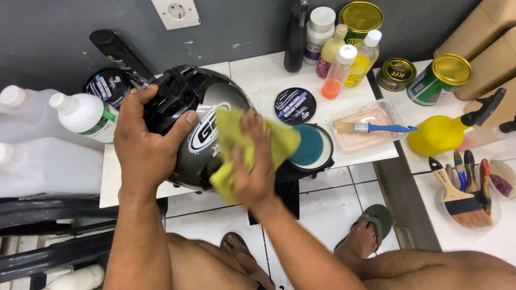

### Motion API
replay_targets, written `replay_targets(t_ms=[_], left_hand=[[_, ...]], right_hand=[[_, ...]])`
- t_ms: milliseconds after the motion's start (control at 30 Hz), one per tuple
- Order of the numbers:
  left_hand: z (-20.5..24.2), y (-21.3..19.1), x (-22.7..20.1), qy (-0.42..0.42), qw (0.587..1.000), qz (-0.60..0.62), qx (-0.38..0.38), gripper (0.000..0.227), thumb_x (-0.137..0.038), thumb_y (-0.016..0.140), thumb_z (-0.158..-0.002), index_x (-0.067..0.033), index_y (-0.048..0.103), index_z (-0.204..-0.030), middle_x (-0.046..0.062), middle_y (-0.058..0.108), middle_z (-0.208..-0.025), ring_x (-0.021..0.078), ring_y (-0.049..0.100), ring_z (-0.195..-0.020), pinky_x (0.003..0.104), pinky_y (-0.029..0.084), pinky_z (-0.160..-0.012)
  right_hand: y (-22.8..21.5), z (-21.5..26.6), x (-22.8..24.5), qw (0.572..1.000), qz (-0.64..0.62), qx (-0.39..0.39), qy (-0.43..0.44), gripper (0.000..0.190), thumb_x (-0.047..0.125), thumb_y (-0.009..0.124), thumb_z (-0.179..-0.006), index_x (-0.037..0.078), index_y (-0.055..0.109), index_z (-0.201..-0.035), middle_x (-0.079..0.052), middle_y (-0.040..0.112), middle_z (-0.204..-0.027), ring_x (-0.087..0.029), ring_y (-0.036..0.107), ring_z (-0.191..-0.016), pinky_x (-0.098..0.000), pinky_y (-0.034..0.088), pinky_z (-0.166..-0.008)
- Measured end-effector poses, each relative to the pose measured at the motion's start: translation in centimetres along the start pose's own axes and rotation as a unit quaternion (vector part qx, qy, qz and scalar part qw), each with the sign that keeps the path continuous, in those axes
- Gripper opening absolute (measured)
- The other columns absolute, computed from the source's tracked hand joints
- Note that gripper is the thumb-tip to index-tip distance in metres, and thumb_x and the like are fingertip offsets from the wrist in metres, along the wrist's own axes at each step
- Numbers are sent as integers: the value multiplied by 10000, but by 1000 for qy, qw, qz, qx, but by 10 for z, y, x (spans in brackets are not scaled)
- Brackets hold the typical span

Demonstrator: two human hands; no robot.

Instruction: The person applies a polishing compound to a motorcycle helmet using a blue applicator pad, rubbing it in circular motions across the surface. They then wipe the helmet with a yellow microfiber cloth to remove the residue and buff the finish.

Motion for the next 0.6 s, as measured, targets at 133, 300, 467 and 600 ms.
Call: replay_targets(t_ms=[133, 300, 467, 600], left_hand=[[1, -1, -1, -4, 1000, -11, -12, 514, -363, 782, -907, -33, 545, -1221, 131, 592, -1172, 331, 579, -1107, 445, 439, -932], [-2, -2, 2, -12, 1000, -4, -5, 493, -326, 798, -888, -41, 546, -1201, 134, 602, -1169, 329, 583, -1088, 436, 431, -920], [-4, -2, 6, -19, 1000, 19, 15, 527, -315, 785, -895, -27, 549, -1268, 154, 596, -1275, 323, 559, -1205, 428, 418, -996], [-3, -2, 10, -29, 999, 30, 15, 525, -308, 803, -878, -45, 544, -1252, 150, 611, -1300, 306, 559, -1226, 408, 412, -1013]], right_hand=[[-7, -29, 12, 977, -96, 21, 188, 594, 397, 378, -1019, 62, 325, -1507, -157, 428, -1551, -308, 303, -1508, -436, 252, -1230], [11, 54, 14, 998, 2, 53, -29, 501, 217, 438, -1078, 103, 319, -1552, -92, 296, -1638, -285, 215, -1578, -521, 137, -1338], [16, 91, 14, 979, -120, 147, -72, 677, 533, 201, -1076, 41, 557, -1373, -180, 527, -1463, -355, 427, -1450, -514, 259, -1244], [-10, 77, 30, 974, -219, 63, 0, 311, 149, 537, -952, 13, 630, -1216, -149, 652, -1260, -330, 631, -1234, -509, 467, -1145]])
Point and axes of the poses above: each hand's wrist, its own z-axis away from the middle knuckle, its own y-axis out of the palm, x = y × z, the point moved 3 cm from there along -z, towards the middle knuckle
